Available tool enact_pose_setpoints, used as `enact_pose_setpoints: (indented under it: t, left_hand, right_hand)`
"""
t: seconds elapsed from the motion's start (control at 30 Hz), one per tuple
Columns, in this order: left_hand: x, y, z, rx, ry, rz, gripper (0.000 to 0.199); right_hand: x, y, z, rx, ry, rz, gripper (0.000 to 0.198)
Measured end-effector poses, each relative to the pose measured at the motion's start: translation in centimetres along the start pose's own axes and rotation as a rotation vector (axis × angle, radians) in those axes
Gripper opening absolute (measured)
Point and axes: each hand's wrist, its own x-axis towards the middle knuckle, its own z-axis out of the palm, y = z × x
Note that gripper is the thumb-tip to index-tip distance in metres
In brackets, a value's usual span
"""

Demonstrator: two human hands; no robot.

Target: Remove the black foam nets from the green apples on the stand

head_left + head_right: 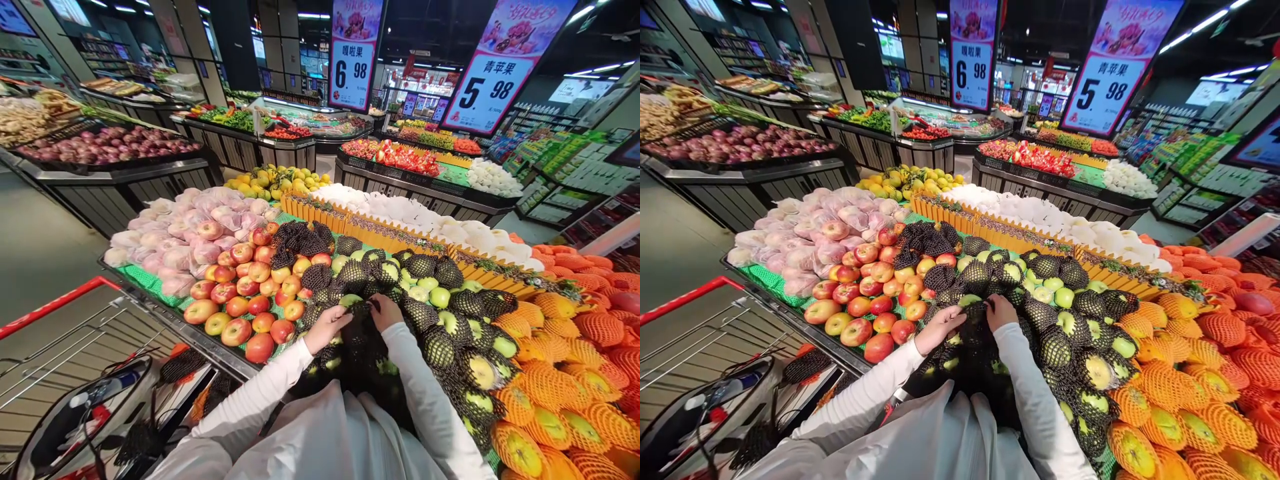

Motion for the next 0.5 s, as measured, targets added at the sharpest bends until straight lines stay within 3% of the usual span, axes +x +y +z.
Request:
enact_pose_setpoints:
  t: [0.1, 0.17, 0.33, 0.5]
  left_hand:
    - [1.1, -0.6, -0.9, 0.238, 0.249, 0.055, 0.034]
    - [1.7, -0.9, -1.3, 0.354, 0.337, 0.048, 0.027]
    - [1.9, -1.8, -0.8, 0.406, 0.337, -0.002, 0.012]
    - [1.1, -2.0, 0.2, 0.392, 0.411, 0.091, 0.006]
  right_hand:
    - [1.4, -0.9, 1.6, -0.163, -0.023, 0.072, 0.016]
    - [1.6, -1.4, 2.4, -0.247, -0.039, 0.111, 0.02]
    - [0.8, -2.2, 3.3, -0.355, -0.049, 0.114, 0.028]
    - [-1.6, -2.4, 3.1, -0.337, 0.049, 0.031, 0.033]
